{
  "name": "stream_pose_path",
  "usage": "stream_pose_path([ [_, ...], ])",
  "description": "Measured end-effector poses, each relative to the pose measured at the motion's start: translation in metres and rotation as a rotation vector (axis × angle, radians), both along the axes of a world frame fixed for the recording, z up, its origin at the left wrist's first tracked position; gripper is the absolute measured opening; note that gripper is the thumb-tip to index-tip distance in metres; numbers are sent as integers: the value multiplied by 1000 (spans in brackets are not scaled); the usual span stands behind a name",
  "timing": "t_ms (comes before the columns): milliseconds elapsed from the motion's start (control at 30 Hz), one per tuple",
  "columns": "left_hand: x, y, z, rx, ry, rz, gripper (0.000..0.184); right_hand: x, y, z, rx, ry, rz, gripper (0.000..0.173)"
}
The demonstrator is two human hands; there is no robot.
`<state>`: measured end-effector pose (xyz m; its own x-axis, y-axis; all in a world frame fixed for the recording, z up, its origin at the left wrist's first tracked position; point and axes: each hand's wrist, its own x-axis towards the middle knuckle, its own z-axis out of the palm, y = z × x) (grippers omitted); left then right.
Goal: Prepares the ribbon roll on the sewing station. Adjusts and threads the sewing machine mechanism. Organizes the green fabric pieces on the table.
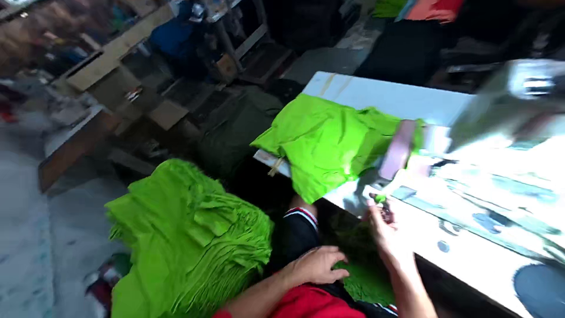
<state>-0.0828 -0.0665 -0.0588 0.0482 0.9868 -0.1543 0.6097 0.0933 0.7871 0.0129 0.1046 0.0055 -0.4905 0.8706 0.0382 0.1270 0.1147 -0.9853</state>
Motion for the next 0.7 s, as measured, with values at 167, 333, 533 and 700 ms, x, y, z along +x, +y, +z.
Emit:
stream_pose_path([
  [167,-32,-65,41,210,-56,224,25,14,-39,-28,329,-249,215,30],
  [333,-94,-178,135,278,308,768,16,75,-74,-147,75,-919,496,32],
  [533,-197,-308,141,-542,636,1017,34,89,-73,-183,-5,-1322,506,67],
  [700,-228,-258,114,-4,631,798,49,99,-70,-184,-35,-1013,513,57],
])
